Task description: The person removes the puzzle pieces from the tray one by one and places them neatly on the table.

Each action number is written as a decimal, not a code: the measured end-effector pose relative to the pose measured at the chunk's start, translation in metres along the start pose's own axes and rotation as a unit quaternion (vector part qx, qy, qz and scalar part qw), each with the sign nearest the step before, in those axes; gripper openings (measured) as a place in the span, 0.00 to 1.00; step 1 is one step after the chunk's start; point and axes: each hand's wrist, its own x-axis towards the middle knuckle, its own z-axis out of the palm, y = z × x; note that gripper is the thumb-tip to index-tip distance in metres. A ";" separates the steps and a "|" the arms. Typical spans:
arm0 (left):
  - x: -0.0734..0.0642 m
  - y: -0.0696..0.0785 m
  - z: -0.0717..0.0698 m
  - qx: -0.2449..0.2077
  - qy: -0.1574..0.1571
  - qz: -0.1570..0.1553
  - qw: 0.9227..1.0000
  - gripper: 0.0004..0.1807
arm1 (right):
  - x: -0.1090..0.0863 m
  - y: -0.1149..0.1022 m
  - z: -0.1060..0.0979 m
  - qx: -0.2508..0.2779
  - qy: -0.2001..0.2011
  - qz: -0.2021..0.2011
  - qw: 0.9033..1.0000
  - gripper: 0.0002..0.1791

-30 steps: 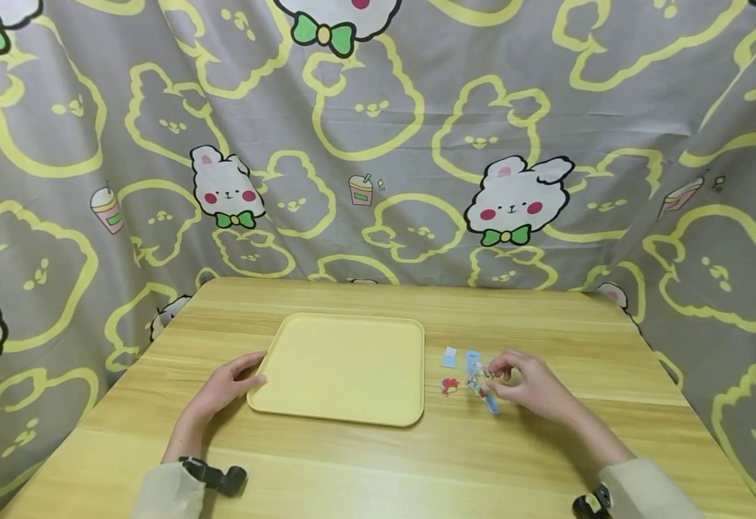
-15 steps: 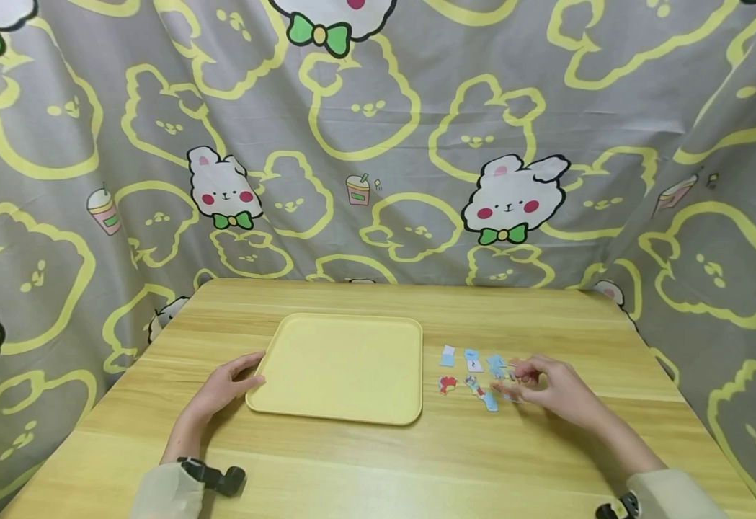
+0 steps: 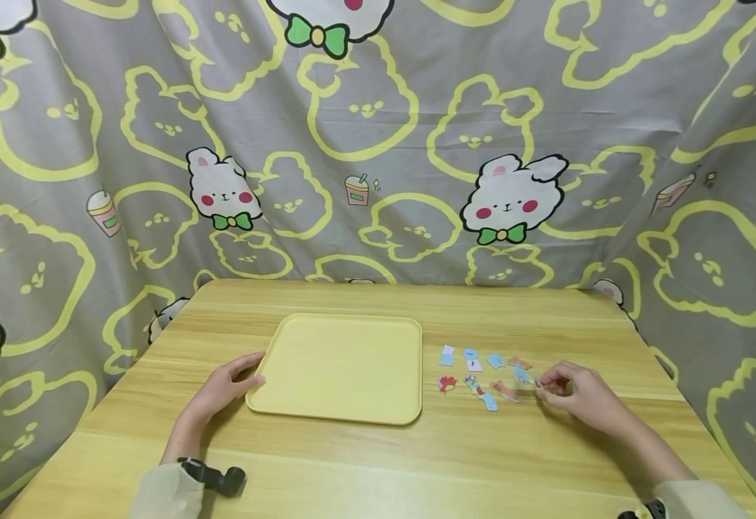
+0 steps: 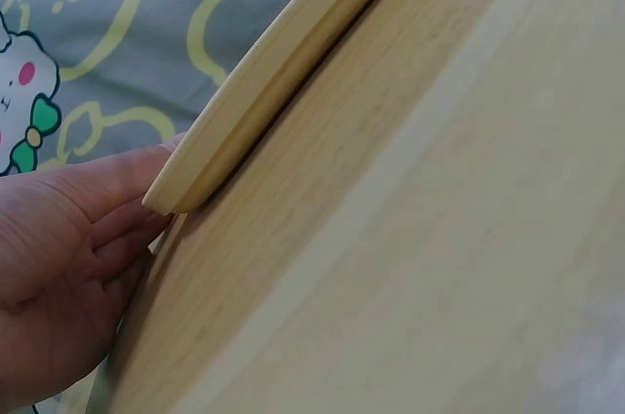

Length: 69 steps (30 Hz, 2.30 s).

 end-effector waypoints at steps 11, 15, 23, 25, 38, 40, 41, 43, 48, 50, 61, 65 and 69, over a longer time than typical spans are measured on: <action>0.000 0.001 0.000 -0.006 -0.001 -0.007 1.000 0.33 | -0.001 0.006 -0.001 -0.027 -0.013 0.011 0.999 0.09; 0.000 0.001 0.001 -0.005 -0.002 -0.008 1.000 0.33 | 0.001 0.004 -0.001 -0.043 -0.021 0.016 0.999 0.09; 0.000 0.003 0.000 -0.002 -0.004 -0.009 1.000 0.33 | 0.003 0.000 -0.003 -0.064 -0.050 0.023 0.996 0.09; 0.000 0.003 0.000 -0.001 -0.005 -0.010 1.000 0.33 | 0.004 0.000 -0.004 -0.068 -0.057 0.027 0.996 0.09; 0.000 0.004 -0.001 -0.003 -0.015 -0.013 1.000 0.34 | 0.009 -0.004 -0.009 -0.113 -0.109 0.060 0.986 0.10; 0.000 0.004 -0.001 0.001 -0.014 -0.013 1.000 0.34 | 0.010 -0.005 -0.009 -0.120 -0.114 0.061 0.984 0.11; 0.000 0.003 -0.001 0.001 -0.013 -0.013 1.000 0.34 | 0.011 -0.006 -0.009 -0.125 -0.116 0.061 0.984 0.11; 0.000 0.003 -0.001 0.003 -0.012 -0.011 1.000 0.34 | 0.012 -0.007 -0.010 -0.133 -0.119 0.063 0.982 0.12; 0.000 0.001 -0.002 0.006 -0.013 -0.010 1.000 0.34 | 0.013 -0.010 -0.011 -0.153 -0.128 0.058 0.978 0.13; 0.000 0.001 -0.002 0.005 -0.013 -0.011 1.000 0.34 | 0.014 -0.011 -0.012 -0.161 -0.131 0.052 0.977 0.13; 0.001 0.004 -0.002 0.005 -0.014 -0.013 1.000 0.34 | 0.014 -0.011 -0.009 -0.222 -0.099 -0.010 0.970 0.15; 0.001 0.005 -0.003 0.006 -0.014 -0.015 1.000 0.34 | 0.013 -0.011 -0.007 -0.251 -0.071 -0.046 0.964 0.16; 0.001 0.004 -0.003 0.009 -0.014 -0.015 1.000 0.34 | 0.013 -0.009 -0.006 -0.262 -0.049 -0.074 0.961 0.16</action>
